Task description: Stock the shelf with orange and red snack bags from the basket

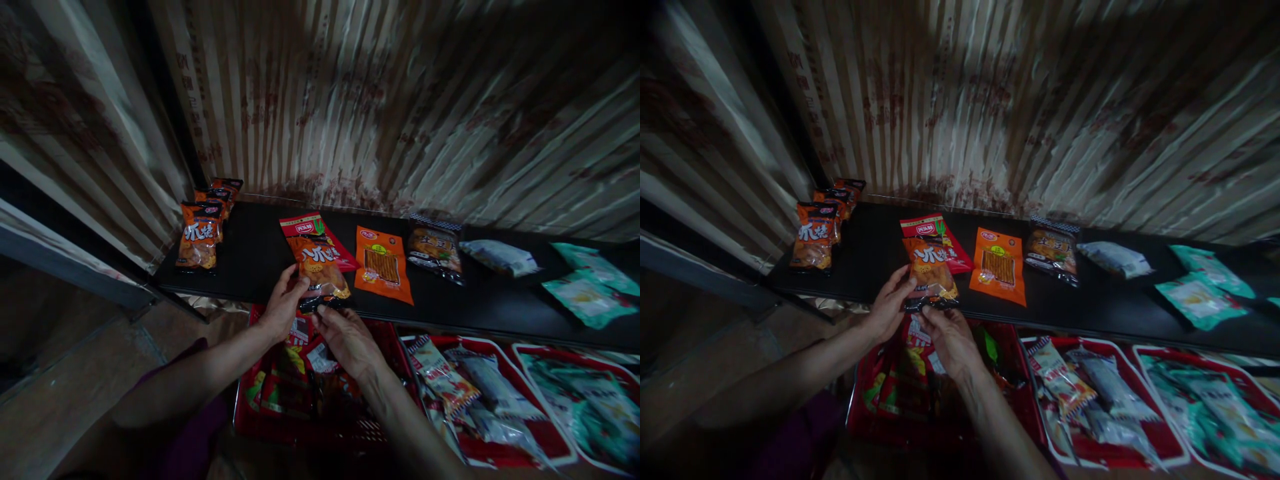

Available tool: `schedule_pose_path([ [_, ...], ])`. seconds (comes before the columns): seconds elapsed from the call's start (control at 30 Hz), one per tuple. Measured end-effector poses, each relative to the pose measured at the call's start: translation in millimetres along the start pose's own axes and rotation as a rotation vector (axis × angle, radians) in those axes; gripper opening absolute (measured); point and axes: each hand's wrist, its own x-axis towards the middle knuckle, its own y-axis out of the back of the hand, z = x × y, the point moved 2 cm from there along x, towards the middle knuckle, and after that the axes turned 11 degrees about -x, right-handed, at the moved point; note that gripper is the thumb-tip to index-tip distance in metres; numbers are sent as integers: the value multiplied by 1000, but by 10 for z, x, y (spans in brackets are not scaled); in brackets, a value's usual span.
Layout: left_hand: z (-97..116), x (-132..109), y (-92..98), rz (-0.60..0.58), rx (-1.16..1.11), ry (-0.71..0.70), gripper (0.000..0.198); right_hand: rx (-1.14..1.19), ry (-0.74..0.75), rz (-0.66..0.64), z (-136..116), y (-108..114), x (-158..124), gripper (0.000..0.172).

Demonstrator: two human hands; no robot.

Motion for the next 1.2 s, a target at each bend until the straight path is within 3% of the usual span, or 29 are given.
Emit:
schedule_pose_path([
  [0.17, 11, 28, 12, 33, -68, 15, 50, -9, 26, 2, 44, 18, 17, 27],
  [0.37, 21, 67, 27, -3, -106, 36, 57, -26, 5, -12, 129, 31, 28, 26],
  [0.5, 55, 89, 27, -37, -86, 17, 60, -51, -5, -27, 171, 29, 39, 26],
  [0.83, 121, 86, 21, 10, -19, 32, 62, -99, 6, -104, 197, -6, 27, 21],
  [1.0, 144, 91, 39, -25, -15, 46, 65, -116, -11, -85, 223, -6, 2, 23],
  [1.2, 183, 106, 58, 24, 0, 26, 59, -138, -46, -86, 250, -20, -15, 24],
])
